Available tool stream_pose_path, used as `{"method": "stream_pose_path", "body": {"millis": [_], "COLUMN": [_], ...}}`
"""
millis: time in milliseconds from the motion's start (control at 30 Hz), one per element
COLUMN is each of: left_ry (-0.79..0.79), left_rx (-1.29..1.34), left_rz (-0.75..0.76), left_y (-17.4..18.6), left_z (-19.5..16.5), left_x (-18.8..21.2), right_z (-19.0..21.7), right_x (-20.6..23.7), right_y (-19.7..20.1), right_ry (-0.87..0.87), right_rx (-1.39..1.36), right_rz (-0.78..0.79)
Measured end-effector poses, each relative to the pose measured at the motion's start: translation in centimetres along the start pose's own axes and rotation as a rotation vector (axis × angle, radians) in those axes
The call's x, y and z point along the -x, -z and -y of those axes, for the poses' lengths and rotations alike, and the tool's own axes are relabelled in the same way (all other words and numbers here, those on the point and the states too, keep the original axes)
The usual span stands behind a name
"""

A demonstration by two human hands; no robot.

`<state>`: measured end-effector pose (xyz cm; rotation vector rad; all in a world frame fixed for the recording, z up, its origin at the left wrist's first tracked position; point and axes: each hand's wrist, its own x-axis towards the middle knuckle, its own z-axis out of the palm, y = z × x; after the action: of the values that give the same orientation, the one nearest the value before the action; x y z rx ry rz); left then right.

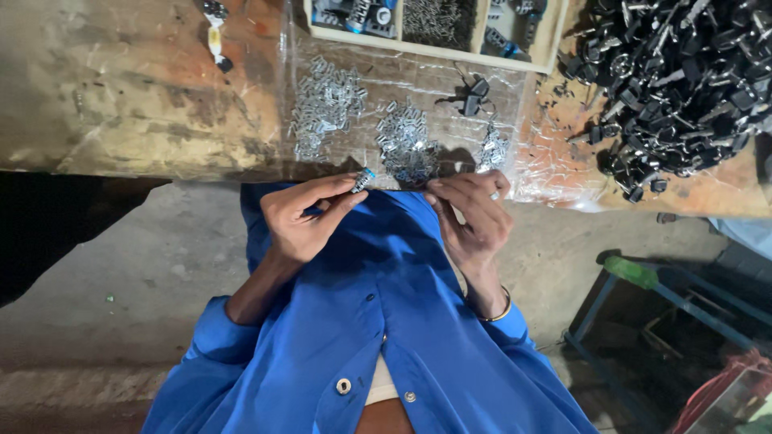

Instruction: The person sits at a workbench assembling small electrical connectors by hand. They pick metal terminals and springs from a compartment tray, insert a spring into a blue-capped connector body, press the terminal into place, and set the finished connector into the tray, repeating the cycle.

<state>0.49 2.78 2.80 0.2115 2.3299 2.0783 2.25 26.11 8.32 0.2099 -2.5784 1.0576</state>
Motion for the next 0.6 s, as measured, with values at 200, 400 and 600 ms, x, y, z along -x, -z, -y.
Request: {"method": "stream_pose_path", "body": {"millis": [200,400,600], "left_ry": [-0.031,-0.091,-0.211], "left_rx": [0.031,-0.047,-0.121], "left_rz": [-0.002,-0.003,0.010], "left_y": [0.0,0.2,0.6], "left_z": [0.4,0.7,0.9], "left_x": [-0.1,-0.1,-0.3], "right_z": [1.4,2.3,2.8], "right_x": [-0.4,0.3,0.0], "right_y": [-2.3,-4.8,-5.8], "right_ry": [0.029,-0.098,-0.057], "right_rx": [-0.029,-0.259,-0.243], "right_rz": [0.041,0.059,0.014]}}
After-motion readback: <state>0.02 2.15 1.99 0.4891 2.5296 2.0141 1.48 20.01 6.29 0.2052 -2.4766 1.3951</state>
